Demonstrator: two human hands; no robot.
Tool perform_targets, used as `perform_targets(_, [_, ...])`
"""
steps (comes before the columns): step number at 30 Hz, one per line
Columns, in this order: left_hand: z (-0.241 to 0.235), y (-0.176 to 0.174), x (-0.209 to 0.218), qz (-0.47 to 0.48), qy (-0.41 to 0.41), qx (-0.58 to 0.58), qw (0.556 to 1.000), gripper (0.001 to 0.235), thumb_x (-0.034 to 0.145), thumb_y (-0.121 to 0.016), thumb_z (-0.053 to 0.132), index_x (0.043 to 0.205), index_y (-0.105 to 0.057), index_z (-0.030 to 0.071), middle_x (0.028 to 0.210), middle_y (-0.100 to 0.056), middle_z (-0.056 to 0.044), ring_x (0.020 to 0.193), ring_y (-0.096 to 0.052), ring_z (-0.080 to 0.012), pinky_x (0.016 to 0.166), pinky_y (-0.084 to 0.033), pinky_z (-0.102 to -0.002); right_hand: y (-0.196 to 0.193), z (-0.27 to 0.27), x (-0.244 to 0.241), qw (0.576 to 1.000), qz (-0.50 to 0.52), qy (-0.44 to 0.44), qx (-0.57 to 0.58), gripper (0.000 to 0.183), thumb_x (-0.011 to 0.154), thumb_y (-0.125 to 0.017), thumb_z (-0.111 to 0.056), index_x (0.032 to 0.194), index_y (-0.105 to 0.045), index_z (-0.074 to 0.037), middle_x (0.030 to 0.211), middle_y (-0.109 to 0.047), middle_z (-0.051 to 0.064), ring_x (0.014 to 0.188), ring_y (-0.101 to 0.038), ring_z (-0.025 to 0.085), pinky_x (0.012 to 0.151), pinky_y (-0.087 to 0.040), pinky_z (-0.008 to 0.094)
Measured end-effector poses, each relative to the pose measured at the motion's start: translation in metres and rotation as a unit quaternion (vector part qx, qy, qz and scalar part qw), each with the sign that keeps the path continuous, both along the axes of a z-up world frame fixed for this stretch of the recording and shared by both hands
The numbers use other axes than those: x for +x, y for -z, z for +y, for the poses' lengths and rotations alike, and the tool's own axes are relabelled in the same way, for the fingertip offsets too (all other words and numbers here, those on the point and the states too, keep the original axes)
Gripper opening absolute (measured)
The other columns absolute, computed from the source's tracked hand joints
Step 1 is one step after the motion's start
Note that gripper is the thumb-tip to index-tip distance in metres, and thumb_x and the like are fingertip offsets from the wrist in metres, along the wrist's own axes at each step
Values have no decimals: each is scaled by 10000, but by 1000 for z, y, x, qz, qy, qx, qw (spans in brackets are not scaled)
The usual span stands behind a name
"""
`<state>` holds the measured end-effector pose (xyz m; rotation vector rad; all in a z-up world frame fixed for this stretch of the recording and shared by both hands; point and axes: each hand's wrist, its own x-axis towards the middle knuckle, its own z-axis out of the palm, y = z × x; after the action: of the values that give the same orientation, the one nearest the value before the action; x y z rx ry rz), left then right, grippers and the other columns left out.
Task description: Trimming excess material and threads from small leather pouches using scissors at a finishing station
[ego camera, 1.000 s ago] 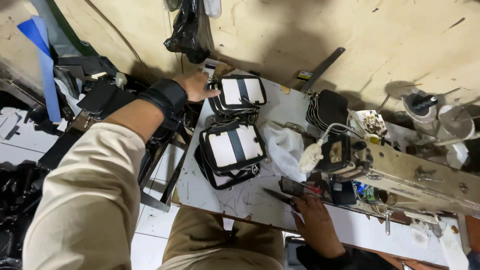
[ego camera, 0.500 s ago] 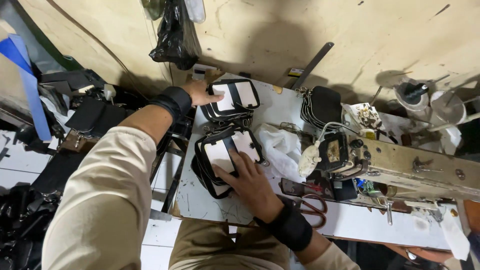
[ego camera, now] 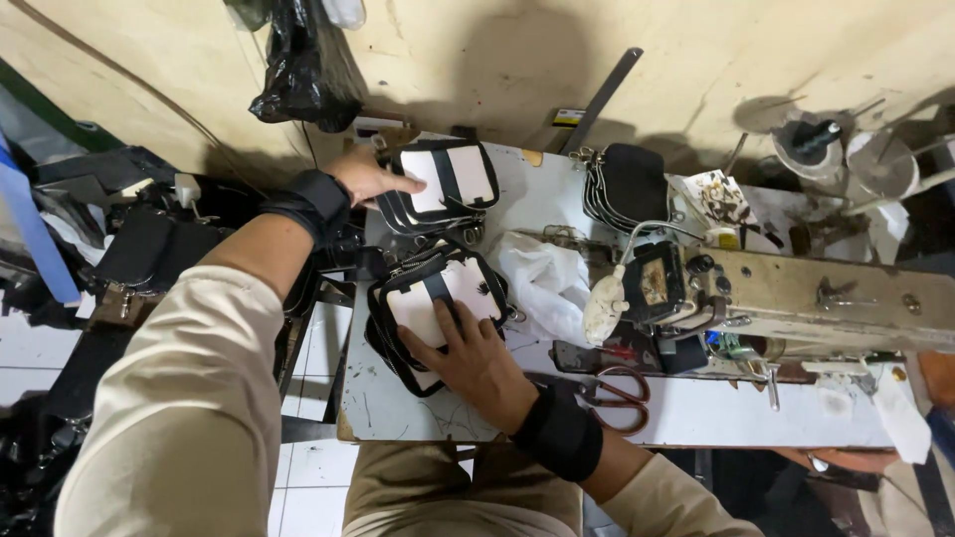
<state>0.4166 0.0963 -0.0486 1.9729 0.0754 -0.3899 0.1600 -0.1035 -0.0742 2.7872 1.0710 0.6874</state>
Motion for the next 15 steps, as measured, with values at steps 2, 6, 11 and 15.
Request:
perform_targets(2, [3, 12, 13, -49, -4, 33, 998, 741, 559, -1016, 253, 1152, -676, -33, 1060, -707, -252, 967, -716, -394, 704, -620, -479, 4, 2, 2, 1000, -14, 1, 11, 561, 1017, -559, -153, 1532, -406, -314, 1370, -542, 277, 1179, -631, 452, 687, -500, 432])
perform_targets(6, [4, -11, 16, -171, -25, 118, 978, 723, 487, -1010, 348, 1100, -726, 89, 1065, -723, -144, 1067, -694, -336, 850, -577, -456, 3, 8, 5, 999, -48, 14, -13, 659, 990, -533, -32, 1581, -388, -283, 1354, -559, 279, 1185, -617, 460, 676, -521, 383])
perform_targets(11, [33, -106, -43, -273, -55, 28, 960, 651, 634, -949, 195, 1152, -607, -4, 1007, -684, -160, 987, -694, -319, 828, -563, -415, 22, 21, 35, 997, -77, 12, 23, 513, 987, -516, -86, 1473, -516, -250, 1239, -601, 316, 1077, -649, 474, 535, -525, 371])
perform_targets(15, [52, -186, -124, -182, -70, 68, 978, 916, 889, -869, 248, 1533, -279, -27, 588, -500, 44, 395, -437, -94, 329, -373, -275, 8, 32, 67, 991, 91, 56, -80, 798, 896, -547, -56, 1623, -222, -115, 1402, -502, 416, 1159, -562, 552, 559, -591, 429])
